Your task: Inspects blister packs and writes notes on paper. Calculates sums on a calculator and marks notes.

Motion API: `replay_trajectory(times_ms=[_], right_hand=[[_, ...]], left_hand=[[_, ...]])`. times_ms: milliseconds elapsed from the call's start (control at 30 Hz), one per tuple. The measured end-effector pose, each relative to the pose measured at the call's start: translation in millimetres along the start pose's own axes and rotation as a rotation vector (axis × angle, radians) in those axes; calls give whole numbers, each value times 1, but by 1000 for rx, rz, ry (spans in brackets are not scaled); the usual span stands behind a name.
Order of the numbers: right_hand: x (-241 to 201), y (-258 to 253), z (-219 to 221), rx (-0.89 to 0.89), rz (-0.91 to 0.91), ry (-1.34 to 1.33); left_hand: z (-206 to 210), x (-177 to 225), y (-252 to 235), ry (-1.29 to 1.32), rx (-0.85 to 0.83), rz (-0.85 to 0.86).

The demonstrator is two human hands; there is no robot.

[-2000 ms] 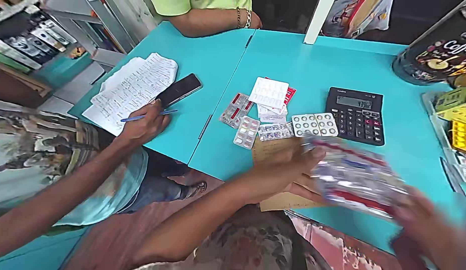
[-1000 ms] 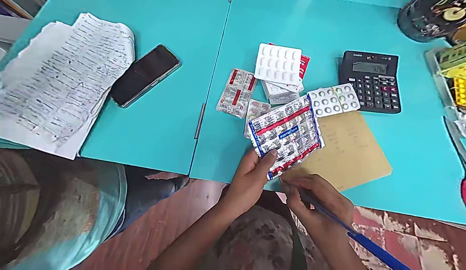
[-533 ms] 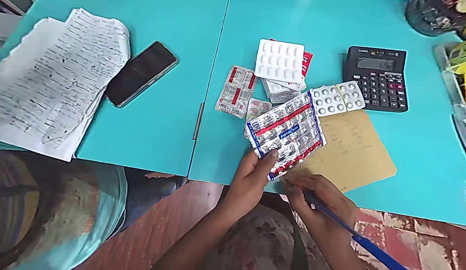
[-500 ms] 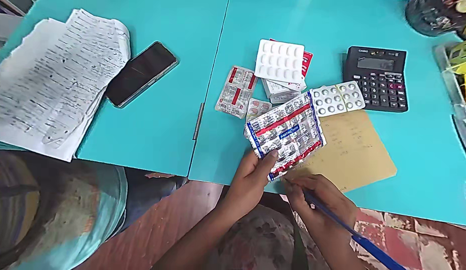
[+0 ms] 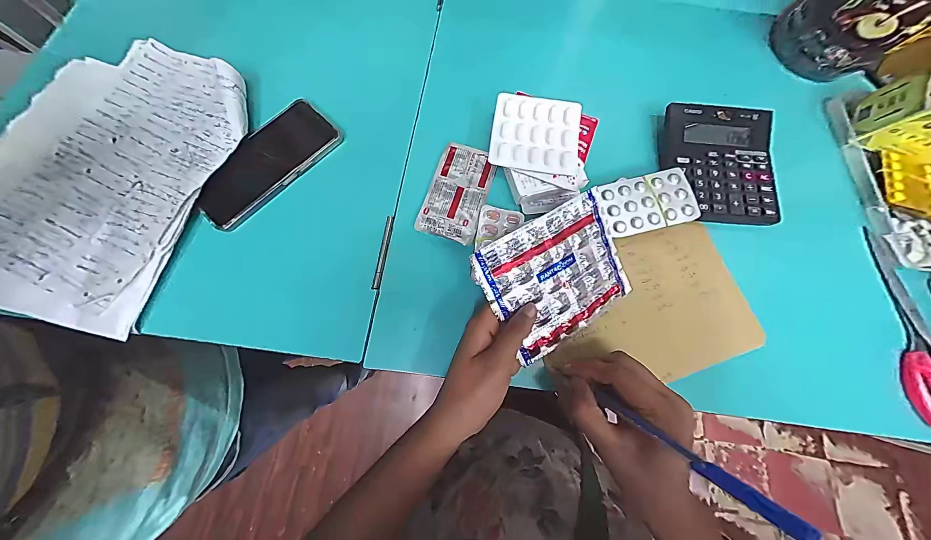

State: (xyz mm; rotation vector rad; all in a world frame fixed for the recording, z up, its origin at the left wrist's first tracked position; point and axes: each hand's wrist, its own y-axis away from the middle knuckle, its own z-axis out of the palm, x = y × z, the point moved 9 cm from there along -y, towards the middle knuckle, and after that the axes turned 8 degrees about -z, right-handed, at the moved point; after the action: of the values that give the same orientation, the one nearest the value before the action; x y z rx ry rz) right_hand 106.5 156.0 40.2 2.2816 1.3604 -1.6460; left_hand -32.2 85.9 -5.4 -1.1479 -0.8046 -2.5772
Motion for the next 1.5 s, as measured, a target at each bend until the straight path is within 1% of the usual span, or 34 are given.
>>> replay_trajectory(times_ms=[133,233,333,433,533,633,700,933,1067,1233,1367,1500], right_hand=[[24,-14,-26,34,84,-89],[37,-30,-26,-31,112,-191],[43,-41,-23,-95,65,-227],[38,-40,-28,-95,27,-162],[32,-29,-29,-39,19,-61],[34,-24,-30,10,44,-1],[35,-23,-33,7,68,20],[35,-21,-25,-44,10,-30],[28,-22,-24,-70,38,-77],[30,-20,-19,-34,24,-60],[27,-19,-15,-48,-6,10],[27,-19,-15,-44,-7,15]], left_hand=[[3,3,-1,5,-5,-10],[6,6,-8,-3,-18,-18],[8,9,-15,1,-31,-17],[9,10,-17,28,-18,-24],[8,8,-16,51,-17,-16],[8,8,-16,71,-12,-19],[8,8,-16,86,-13,-18],[8,8,-16,85,-10,-16],[7,8,-16,64,-14,-6],[6,8,-16,53,3,-9],[5,7,-15,55,9,-11],[5,8,-15,60,-1,-6]])
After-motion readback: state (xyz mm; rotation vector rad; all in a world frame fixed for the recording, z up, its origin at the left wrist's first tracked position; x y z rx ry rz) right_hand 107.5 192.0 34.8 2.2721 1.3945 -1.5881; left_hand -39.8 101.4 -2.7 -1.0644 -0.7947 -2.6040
